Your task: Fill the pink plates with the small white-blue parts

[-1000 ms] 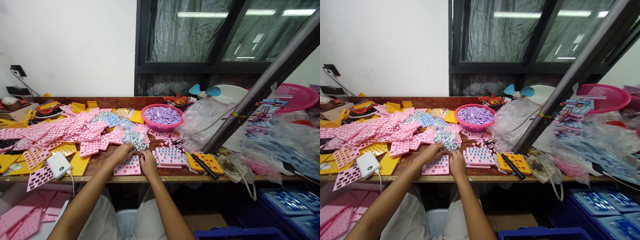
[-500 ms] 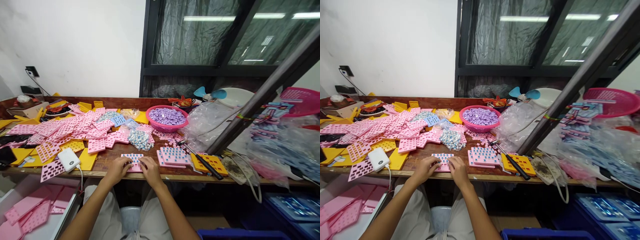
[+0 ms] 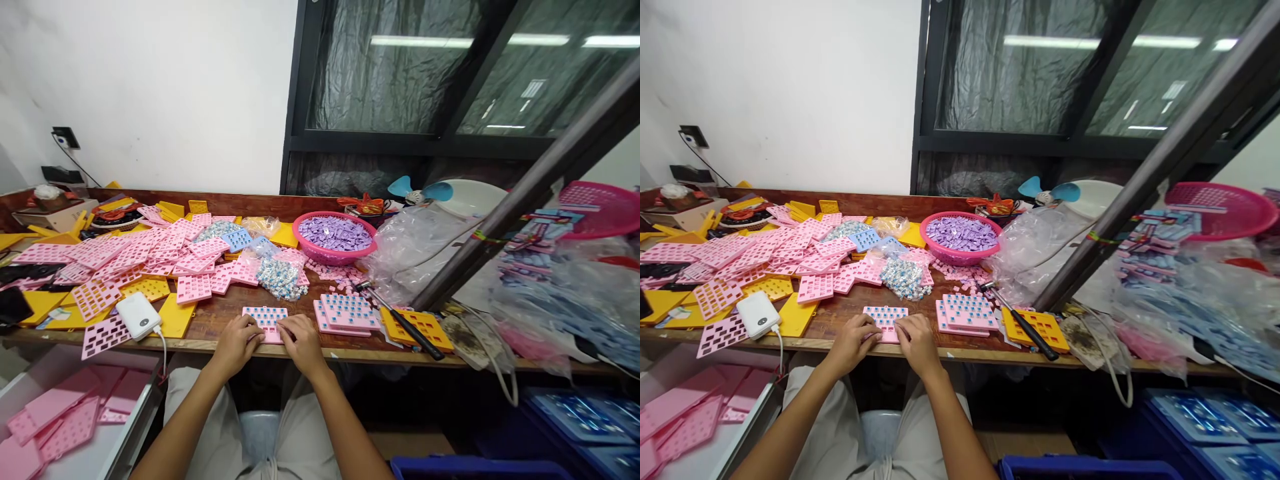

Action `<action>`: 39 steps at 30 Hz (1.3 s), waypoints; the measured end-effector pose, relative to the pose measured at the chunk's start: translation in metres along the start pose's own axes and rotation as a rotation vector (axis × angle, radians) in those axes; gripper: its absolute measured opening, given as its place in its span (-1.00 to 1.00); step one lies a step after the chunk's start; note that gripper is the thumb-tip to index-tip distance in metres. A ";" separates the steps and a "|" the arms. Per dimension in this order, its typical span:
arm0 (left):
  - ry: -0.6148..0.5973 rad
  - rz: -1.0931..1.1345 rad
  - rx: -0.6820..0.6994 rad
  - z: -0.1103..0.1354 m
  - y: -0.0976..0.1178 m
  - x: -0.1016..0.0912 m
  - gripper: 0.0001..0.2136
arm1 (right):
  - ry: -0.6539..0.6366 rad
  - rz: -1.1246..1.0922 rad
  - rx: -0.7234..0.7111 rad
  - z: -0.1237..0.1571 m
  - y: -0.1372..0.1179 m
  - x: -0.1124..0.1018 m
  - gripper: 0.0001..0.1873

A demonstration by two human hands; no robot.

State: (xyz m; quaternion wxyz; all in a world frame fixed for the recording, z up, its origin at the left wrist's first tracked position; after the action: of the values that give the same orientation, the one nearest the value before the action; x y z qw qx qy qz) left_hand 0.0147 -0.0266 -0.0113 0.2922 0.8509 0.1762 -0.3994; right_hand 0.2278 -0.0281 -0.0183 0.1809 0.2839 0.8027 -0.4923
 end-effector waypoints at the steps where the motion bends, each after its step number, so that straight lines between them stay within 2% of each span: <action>1: -0.037 -0.038 0.011 -0.003 0.002 -0.003 -0.78 | 0.042 -0.027 0.034 0.000 0.000 -0.001 -0.79; 4: -0.143 -0.132 0.025 -0.013 0.008 -0.010 -0.83 | 0.129 -0.108 0.194 -0.001 0.005 -0.006 -0.76; 7: -0.167 -0.092 -0.008 -0.017 0.010 -0.011 -0.87 | 0.030 -0.103 0.276 0.001 0.011 -0.012 -0.77; 11: -0.048 -0.019 -0.050 -0.008 0.008 -0.003 -0.85 | -0.133 -0.080 0.219 0.005 0.015 -0.016 -0.83; 15: 0.042 -0.032 -0.089 -0.001 0.008 0.003 -0.86 | -0.151 -0.130 0.237 0.007 0.014 -0.019 -0.81; 19: -0.020 -0.005 -0.143 -0.007 0.006 0.003 -0.91 | -0.182 -0.177 0.183 0.007 0.007 -0.022 -0.75; 24: -0.093 0.097 -0.125 -0.018 -0.004 -0.007 -0.93 | -0.225 -0.191 0.160 0.007 0.011 -0.021 -0.84; 27: -0.037 0.108 -0.110 -0.035 -0.010 -0.013 -0.85 | -0.219 -0.190 0.153 0.007 0.016 -0.018 -0.87; 30: 0.051 0.039 -0.038 -0.067 -0.015 -0.012 -0.83 | -0.192 -0.146 0.113 0.009 0.017 -0.017 -0.85; 32: -0.015 -0.035 0.041 -0.092 -0.019 -0.005 -0.82 | -0.173 -0.101 0.067 0.011 0.015 -0.015 -0.83; 35: -0.205 -0.134 0.126 -0.125 -0.027 0.013 -0.81 | -0.118 -0.048 0.045 0.012 0.014 -0.013 -0.83; 39: -0.298 -0.183 0.120 -0.145 -0.040 0.032 -0.81 | -0.054 -0.032 0.097 0.011 0.017 -0.010 -0.91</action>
State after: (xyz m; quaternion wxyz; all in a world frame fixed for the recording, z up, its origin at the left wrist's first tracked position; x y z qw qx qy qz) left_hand 0.0968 0.0990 0.0227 0.2263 0.7786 0.1836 -0.5558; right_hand 0.2469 -0.0350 -0.0292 0.1805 0.2664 0.7772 -0.5408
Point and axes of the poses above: each hand's wrist, its own z-axis away from the middle knuckle, its own x-axis out of the palm, y = z × x, the point moved 1 cm from there along -z, towards the middle knuckle, and after that the axes turned 15 degrees about x, right-handed, at the moved point
